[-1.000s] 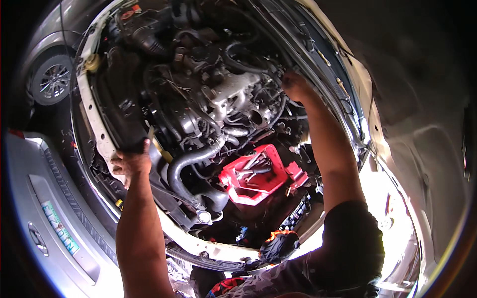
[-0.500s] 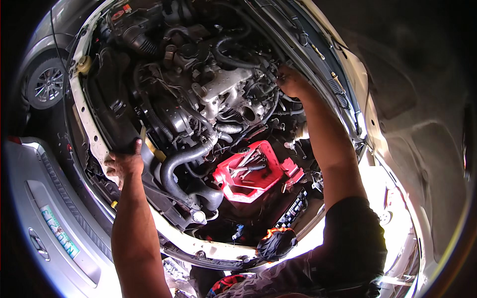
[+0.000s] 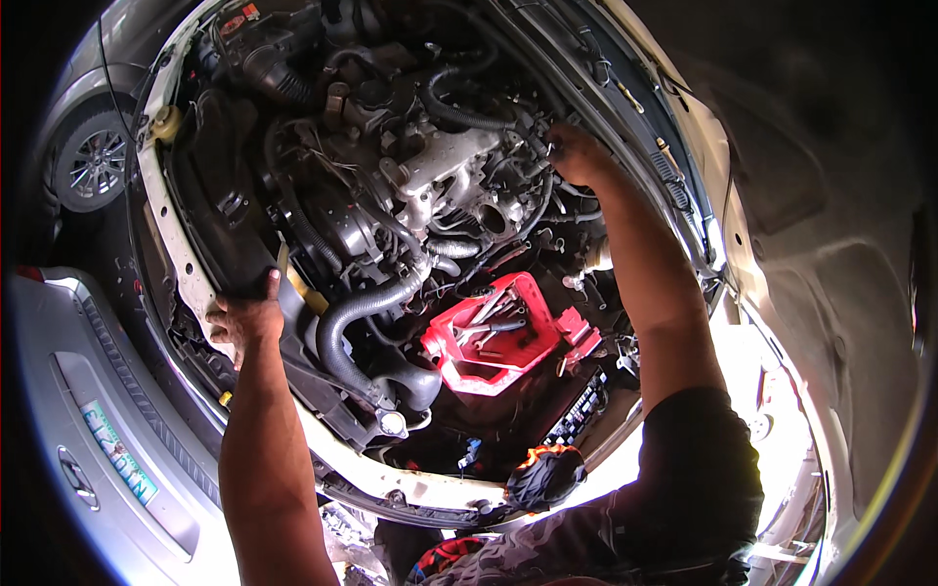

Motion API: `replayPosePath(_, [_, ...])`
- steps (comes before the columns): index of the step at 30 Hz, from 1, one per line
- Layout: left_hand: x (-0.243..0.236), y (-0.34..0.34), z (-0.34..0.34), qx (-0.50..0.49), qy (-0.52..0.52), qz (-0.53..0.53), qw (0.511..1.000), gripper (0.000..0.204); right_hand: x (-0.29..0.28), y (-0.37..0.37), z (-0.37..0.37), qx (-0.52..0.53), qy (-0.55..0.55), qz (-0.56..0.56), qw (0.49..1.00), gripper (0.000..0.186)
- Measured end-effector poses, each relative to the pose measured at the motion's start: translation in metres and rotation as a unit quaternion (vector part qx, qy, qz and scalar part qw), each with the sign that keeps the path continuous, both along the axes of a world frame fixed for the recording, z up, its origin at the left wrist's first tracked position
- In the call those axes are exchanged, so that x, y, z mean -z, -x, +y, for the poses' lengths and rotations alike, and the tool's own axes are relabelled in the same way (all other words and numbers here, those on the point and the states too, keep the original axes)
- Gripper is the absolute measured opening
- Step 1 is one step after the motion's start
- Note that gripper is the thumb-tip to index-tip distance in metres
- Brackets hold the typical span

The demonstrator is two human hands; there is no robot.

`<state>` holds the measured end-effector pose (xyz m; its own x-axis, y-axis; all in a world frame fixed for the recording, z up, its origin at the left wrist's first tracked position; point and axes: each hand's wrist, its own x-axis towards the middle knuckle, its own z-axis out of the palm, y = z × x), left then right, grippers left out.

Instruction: Repairing or inspecting components within the engine bay of a white vehicle.

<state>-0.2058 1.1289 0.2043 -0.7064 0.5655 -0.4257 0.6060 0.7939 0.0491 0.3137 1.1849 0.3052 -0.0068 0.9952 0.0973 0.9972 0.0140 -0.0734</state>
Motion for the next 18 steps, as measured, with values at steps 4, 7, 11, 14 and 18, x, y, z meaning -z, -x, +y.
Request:
replayPosePath(4, [0.003,0.0,0.001,0.01,-0.003,0.002,1.0,0.121,0.007,-0.014,0.003,0.023,-0.005,-0.017,1.0,0.027])
replayPosePath(7, [0.008,0.003,0.001,0.012,-0.002,0.009,1.0,0.121,0.006,-0.014,0.002,0.005,0.008,0.036,0.999,0.027])
replayPosePath(11, [0.011,0.0,0.002,0.02,-0.004,0.007,1.0,0.122,0.005,-0.02,0.011,0.038,0.041,-0.052,0.997,0.026])
replayPosePath(14, [0.01,0.005,0.0,0.013,0.001,0.011,1.0,0.122,-0.005,-0.002,-0.004,-0.037,0.016,0.049,0.998,0.022])
replayPosePath(18, [0.007,0.001,0.001,0.02,-0.002,0.006,1.0,0.122,-0.01,0.005,0.0,0.075,0.053,-0.002,0.996,0.02])
